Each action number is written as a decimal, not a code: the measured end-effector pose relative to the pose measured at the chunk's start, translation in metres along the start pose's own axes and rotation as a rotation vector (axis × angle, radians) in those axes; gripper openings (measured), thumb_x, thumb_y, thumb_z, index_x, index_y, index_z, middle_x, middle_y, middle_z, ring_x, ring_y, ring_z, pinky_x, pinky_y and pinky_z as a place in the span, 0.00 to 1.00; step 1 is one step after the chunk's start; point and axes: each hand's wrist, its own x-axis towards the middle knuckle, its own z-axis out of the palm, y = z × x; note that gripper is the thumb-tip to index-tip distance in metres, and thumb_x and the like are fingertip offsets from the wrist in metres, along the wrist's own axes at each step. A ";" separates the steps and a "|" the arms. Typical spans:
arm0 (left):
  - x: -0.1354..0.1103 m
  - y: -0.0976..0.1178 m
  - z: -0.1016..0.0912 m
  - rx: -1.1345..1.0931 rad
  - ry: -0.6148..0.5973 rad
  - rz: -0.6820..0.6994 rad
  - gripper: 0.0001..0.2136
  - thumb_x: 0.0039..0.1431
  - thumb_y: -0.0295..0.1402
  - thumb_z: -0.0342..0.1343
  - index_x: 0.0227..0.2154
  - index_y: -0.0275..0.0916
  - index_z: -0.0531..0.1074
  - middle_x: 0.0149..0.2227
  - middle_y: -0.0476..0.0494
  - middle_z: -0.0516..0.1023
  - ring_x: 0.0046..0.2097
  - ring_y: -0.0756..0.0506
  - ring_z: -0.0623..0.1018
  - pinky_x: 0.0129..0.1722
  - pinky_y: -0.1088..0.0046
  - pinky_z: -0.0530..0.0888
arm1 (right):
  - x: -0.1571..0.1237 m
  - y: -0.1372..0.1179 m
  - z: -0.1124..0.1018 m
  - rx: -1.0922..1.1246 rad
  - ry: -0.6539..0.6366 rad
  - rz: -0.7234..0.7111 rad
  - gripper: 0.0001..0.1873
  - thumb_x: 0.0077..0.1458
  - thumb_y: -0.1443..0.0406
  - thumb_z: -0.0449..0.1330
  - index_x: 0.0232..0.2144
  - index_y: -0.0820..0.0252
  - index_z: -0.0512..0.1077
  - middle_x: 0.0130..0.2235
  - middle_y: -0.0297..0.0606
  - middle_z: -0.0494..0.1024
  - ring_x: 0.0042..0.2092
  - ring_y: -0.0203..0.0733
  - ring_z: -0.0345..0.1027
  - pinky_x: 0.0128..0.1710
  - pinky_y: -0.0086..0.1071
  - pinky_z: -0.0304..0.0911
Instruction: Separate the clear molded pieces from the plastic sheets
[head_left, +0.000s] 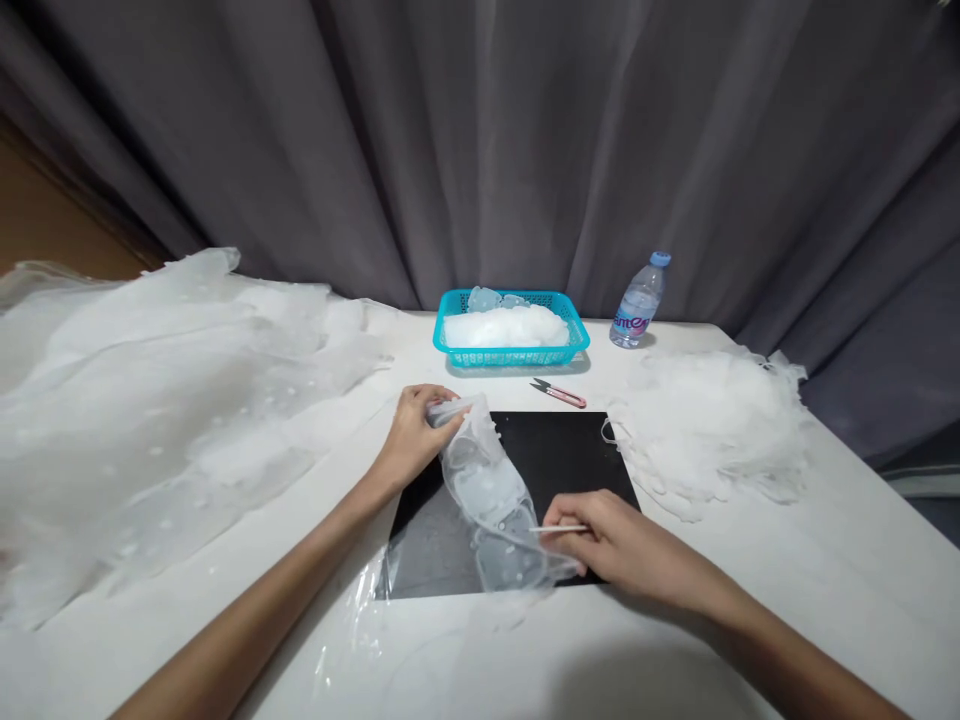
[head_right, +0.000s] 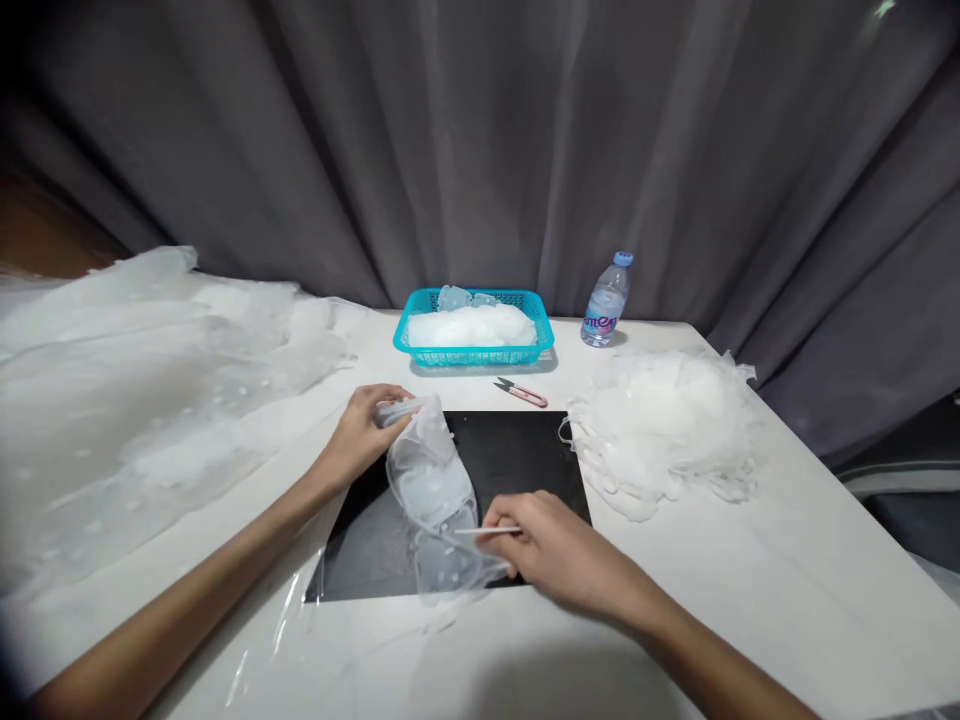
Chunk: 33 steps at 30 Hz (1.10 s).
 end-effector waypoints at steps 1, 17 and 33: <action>0.001 0.000 0.000 -0.017 -0.034 0.018 0.16 0.55 0.46 0.60 0.39 0.39 0.75 0.45 0.39 0.73 0.51 0.34 0.76 0.57 0.51 0.72 | -0.002 -0.002 0.003 0.042 -0.042 0.001 0.12 0.70 0.63 0.56 0.33 0.55 0.75 0.27 0.29 0.78 0.30 0.38 0.74 0.27 0.26 0.59; -0.043 0.077 0.003 -0.201 -0.395 0.327 0.06 0.73 0.38 0.54 0.47 0.45 0.66 0.58 0.40 0.70 0.61 0.40 0.72 0.62 0.61 0.69 | 0.013 -0.006 0.031 0.106 0.353 -0.125 0.15 0.63 0.51 0.64 0.43 0.54 0.72 0.40 0.32 0.81 0.36 0.37 0.72 0.35 0.28 0.63; -0.022 0.062 -0.019 -0.011 -0.131 0.588 0.11 0.62 0.31 0.62 0.29 0.41 0.64 0.63 0.35 0.66 0.65 0.35 0.70 0.59 0.58 0.75 | 0.014 0.005 -0.014 0.146 0.750 -0.266 0.10 0.66 0.59 0.62 0.46 0.49 0.82 0.42 0.37 0.77 0.41 0.40 0.71 0.39 0.32 0.69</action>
